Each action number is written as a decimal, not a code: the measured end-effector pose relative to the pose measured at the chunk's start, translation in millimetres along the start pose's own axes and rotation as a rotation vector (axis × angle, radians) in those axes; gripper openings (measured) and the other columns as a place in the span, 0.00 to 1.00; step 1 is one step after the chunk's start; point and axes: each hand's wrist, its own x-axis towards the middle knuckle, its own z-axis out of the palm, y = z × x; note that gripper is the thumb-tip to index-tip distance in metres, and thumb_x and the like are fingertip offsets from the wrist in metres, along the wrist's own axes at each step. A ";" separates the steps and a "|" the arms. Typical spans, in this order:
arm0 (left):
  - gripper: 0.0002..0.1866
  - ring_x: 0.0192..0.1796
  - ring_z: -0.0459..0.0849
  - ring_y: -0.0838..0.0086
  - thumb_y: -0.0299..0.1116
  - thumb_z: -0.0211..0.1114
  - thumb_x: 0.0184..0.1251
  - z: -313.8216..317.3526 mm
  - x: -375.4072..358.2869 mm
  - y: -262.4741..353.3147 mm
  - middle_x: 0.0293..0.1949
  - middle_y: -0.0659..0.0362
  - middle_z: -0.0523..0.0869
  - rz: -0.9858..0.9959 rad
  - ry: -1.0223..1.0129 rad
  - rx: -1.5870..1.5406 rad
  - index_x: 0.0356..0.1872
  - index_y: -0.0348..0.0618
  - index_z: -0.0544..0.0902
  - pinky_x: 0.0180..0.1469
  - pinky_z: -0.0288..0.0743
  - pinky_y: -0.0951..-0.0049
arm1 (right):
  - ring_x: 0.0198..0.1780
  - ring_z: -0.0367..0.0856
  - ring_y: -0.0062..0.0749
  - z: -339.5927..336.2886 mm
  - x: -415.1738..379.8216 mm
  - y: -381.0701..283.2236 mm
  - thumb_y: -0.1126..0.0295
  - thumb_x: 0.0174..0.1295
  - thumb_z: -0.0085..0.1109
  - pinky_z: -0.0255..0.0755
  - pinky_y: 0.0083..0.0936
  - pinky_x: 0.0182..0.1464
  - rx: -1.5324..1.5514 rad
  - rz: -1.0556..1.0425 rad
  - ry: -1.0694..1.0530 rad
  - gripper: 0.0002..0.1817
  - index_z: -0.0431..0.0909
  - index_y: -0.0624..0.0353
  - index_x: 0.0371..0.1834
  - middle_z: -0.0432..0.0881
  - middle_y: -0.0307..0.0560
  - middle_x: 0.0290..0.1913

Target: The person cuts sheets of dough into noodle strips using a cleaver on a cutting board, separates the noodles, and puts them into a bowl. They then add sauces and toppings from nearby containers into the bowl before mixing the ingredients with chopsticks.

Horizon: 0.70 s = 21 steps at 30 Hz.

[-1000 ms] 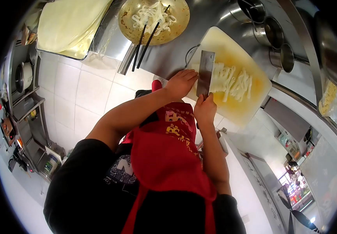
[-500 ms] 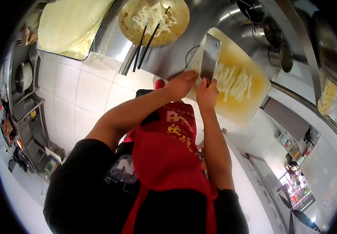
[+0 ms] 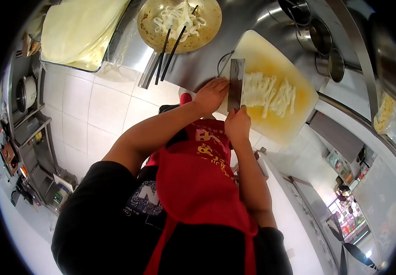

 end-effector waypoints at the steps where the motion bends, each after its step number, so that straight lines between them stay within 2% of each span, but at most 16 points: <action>1: 0.21 0.69 0.73 0.60 0.28 0.56 0.61 -1.0 -1.0 0.8 0.62 0.51 0.77 0.018 0.010 0.038 0.56 0.33 0.79 0.73 0.63 0.62 | 0.37 0.82 0.69 2.4 4.1 -2.0 0.68 0.68 0.51 0.76 0.56 0.42 0.002 0.003 0.001 0.12 0.68 0.69 0.43 0.82 0.71 0.32; 5: 0.21 0.69 0.72 0.59 0.28 0.57 0.61 0.2 -0.4 -3.1 0.63 0.50 0.77 0.003 -0.049 -0.035 0.56 0.32 0.79 0.73 0.63 0.63 | 0.36 0.82 0.68 11.8 37.3 -12.2 0.63 0.69 0.54 0.76 0.55 0.40 0.067 -0.050 0.164 0.16 0.69 0.69 0.43 0.82 0.70 0.31; 7: 0.21 0.69 0.71 0.57 0.26 0.57 0.61 -10.6 3.5 2.1 0.62 0.47 0.76 -0.107 -0.119 -0.288 0.56 0.30 0.78 0.72 0.64 0.62 | 0.36 0.82 0.68 10.6 33.8 -3.0 0.61 0.68 0.56 0.75 0.55 0.39 0.144 -0.082 0.229 0.18 0.70 0.69 0.44 0.82 0.70 0.31; 9: 0.20 0.68 0.72 0.55 0.25 0.57 0.62 -5.1 6.6 -1.2 0.62 0.45 0.76 -0.039 -0.046 -0.225 0.56 0.31 0.78 0.71 0.65 0.61 | 0.34 0.82 0.67 0.8 21.3 14.8 0.60 0.68 0.57 0.75 0.53 0.37 0.203 -0.089 0.380 0.18 0.72 0.68 0.43 0.82 0.68 0.29; 10: 0.20 0.67 0.72 0.53 0.23 0.56 0.62 -9.8 6.4 10.5 0.61 0.44 0.76 0.020 0.000 -0.190 0.56 0.31 0.78 0.70 0.66 0.60 | 0.34 0.82 0.67 -9.1 9.6 26.9 0.60 0.68 0.57 0.75 0.53 0.37 0.207 -0.081 0.388 0.18 0.72 0.68 0.43 0.82 0.68 0.29; 11: 0.21 0.66 0.72 0.49 0.23 0.57 0.63 -12.7 7.7 24.6 0.61 0.41 0.76 -0.081 0.006 -0.255 0.58 0.31 0.76 0.69 0.68 0.58 | 0.34 0.82 0.66 -23.8 -3.9 44.2 0.61 0.69 0.56 0.76 0.52 0.37 0.234 -0.060 0.407 0.16 0.72 0.67 0.43 0.82 0.67 0.28; 12: 0.21 0.66 0.72 0.49 0.23 0.57 0.63 -7.5 10.3 29.7 0.61 0.41 0.76 -0.052 0.003 -0.265 0.58 0.31 0.76 0.69 0.68 0.58 | 0.33 0.83 0.65 -39.8 -9.9 62.8 0.63 0.69 0.55 0.77 0.51 0.36 0.260 -0.044 0.440 0.15 0.72 0.67 0.43 0.81 0.66 0.27; 14: 0.24 0.66 0.72 0.47 0.26 0.61 0.62 5.9 15.9 30.8 0.60 0.40 0.76 -0.365 0.176 -0.390 0.60 0.31 0.74 0.67 0.69 0.59 | 0.34 0.83 0.64 -60.2 -12.1 117.6 0.64 0.69 0.55 0.77 0.51 0.36 0.231 0.014 0.494 0.14 0.72 0.66 0.42 0.82 0.66 0.28; 16: 0.25 0.60 0.77 0.48 0.29 0.65 0.60 11.8 21.2 38.7 0.55 0.40 0.79 -0.594 0.315 -0.426 0.59 0.31 0.74 0.62 0.73 0.59 | 0.34 0.83 0.64 -80.7 -7.6 174.5 0.65 0.69 0.54 0.77 0.51 0.36 0.205 0.061 0.521 0.13 0.72 0.66 0.42 0.82 0.66 0.28; 17: 0.27 0.56 0.80 0.52 0.31 0.68 0.58 13.6 25.9 42.4 0.54 0.40 0.79 -0.780 0.294 -0.529 0.58 0.31 0.73 0.57 0.75 0.60 | 0.34 0.83 0.64 -90.7 0.2 200.4 0.66 0.69 0.54 0.77 0.51 0.36 0.130 0.096 0.479 0.12 0.71 0.66 0.41 0.82 0.66 0.29; 18: 0.27 0.56 0.80 0.52 0.31 0.68 0.58 9.2 31.3 47.5 0.54 0.40 0.79 -0.772 0.290 -0.527 0.58 0.31 0.73 0.57 0.75 0.60 | 0.34 0.83 0.64 -99.1 7.4 219.4 0.66 0.68 0.54 0.77 0.51 0.37 0.058 0.130 0.432 0.11 0.71 0.66 0.39 0.83 0.66 0.30; 20: 0.29 0.50 0.82 0.58 0.32 0.70 0.57 1.3 43.1 52.4 0.51 0.45 0.81 -0.891 0.127 -0.536 0.57 0.27 0.72 0.52 0.76 0.63 | 0.35 0.83 0.65 -109.3 20.9 239.9 0.68 0.68 0.53 0.77 0.51 0.37 0.044 0.182 0.369 0.10 0.70 0.66 0.39 0.83 0.67 0.32; 21: 0.26 0.46 0.81 0.63 0.33 0.72 0.56 42.3 35.7 32.3 0.45 0.50 0.82 -0.970 0.356 -0.751 0.52 0.27 0.75 0.48 0.76 0.64 | 0.36 0.83 0.66 -109.0 28.7 248.0 0.69 0.68 0.52 0.77 0.52 0.37 -0.008 0.161 0.330 0.09 0.69 0.66 0.40 0.83 0.68 0.33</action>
